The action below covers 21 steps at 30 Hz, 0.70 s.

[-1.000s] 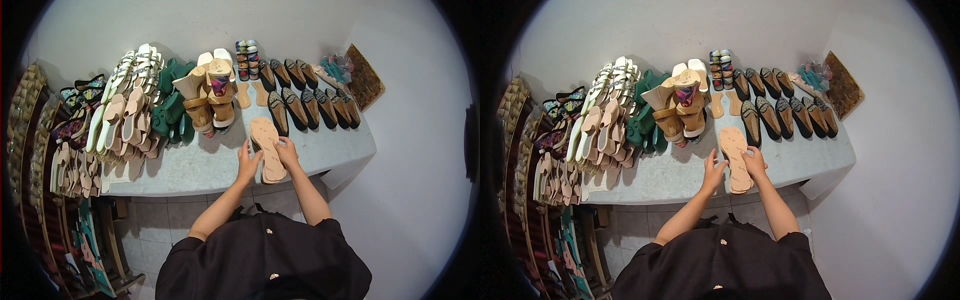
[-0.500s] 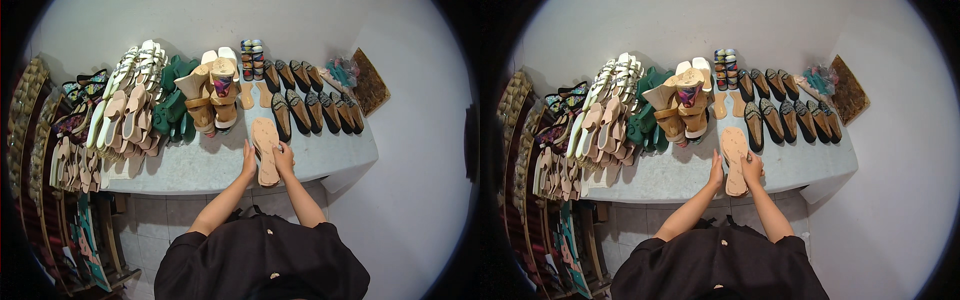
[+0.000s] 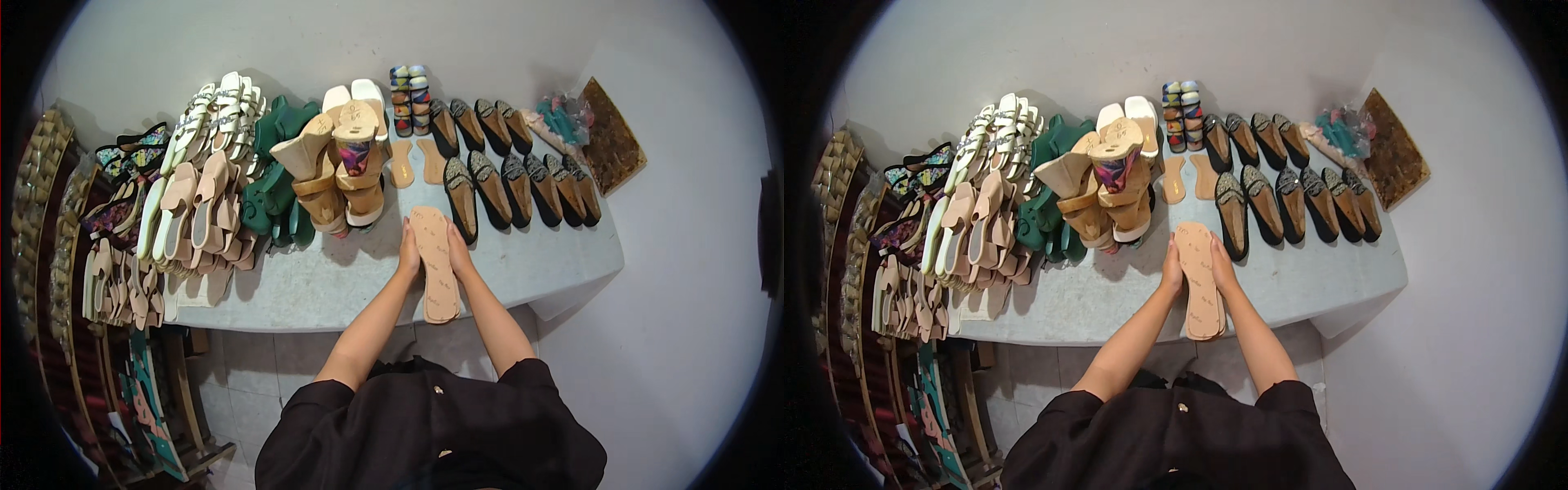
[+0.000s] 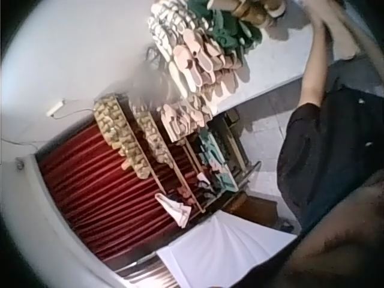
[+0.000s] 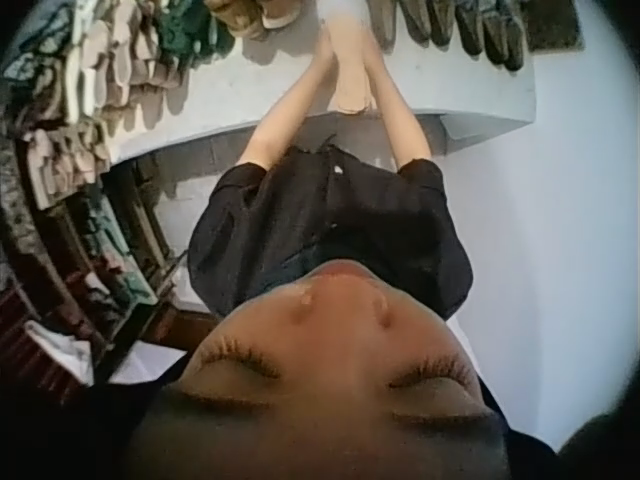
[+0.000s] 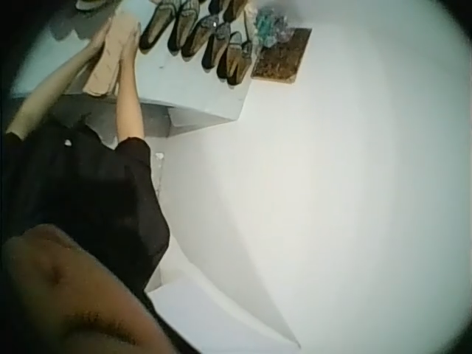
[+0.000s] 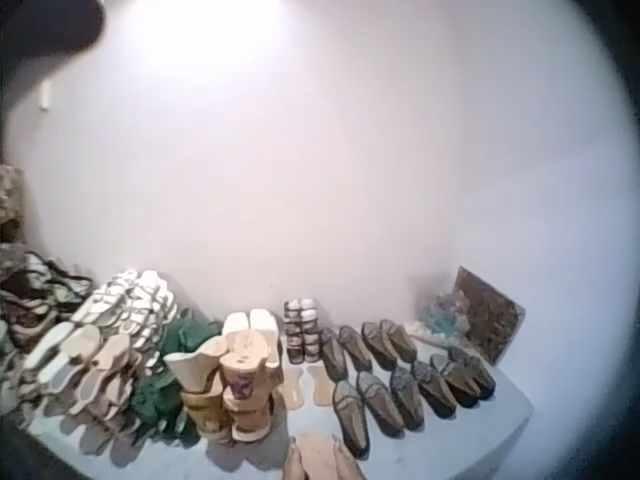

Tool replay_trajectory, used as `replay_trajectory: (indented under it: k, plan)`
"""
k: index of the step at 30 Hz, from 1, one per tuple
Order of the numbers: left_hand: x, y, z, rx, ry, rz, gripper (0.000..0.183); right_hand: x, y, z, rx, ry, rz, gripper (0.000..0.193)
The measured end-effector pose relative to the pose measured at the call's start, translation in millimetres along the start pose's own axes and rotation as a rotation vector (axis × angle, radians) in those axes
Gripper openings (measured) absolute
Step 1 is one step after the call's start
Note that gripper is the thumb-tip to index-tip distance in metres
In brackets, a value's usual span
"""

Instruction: Inspecting and sorting various shoe soles and components on a work table.

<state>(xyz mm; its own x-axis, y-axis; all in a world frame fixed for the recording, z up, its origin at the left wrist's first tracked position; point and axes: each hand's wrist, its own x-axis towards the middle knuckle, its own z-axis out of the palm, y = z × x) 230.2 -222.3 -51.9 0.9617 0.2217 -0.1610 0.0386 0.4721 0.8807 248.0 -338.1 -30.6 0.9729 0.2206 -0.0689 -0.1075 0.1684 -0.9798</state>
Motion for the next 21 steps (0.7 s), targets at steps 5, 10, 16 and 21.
replay_trajectory:
  k: [5,10,16,21]
  plan:
    - [-0.7,-5.4,-2.8,0.131,0.051,0.043,0.07,4.1,-0.8,-12.3,0.041,-0.033,0.034,0.053]
    - [-39.1,6.0,6.7,0.041,0.12,0.07,0.076,-31.1,-36.4,-19.5,-0.057,0.078,0.04,0.059]
    - [-78.8,-19.0,2.8,-0.233,0.072,-0.227,0.07,-77.5,-15.3,-0.6,0.077,0.085,0.254,0.062]
    - [-75.0,-26.8,5.5,-0.249,-0.076,-0.34,0.067,-77.6,5.9,3.6,0.186,0.048,0.264,0.056]
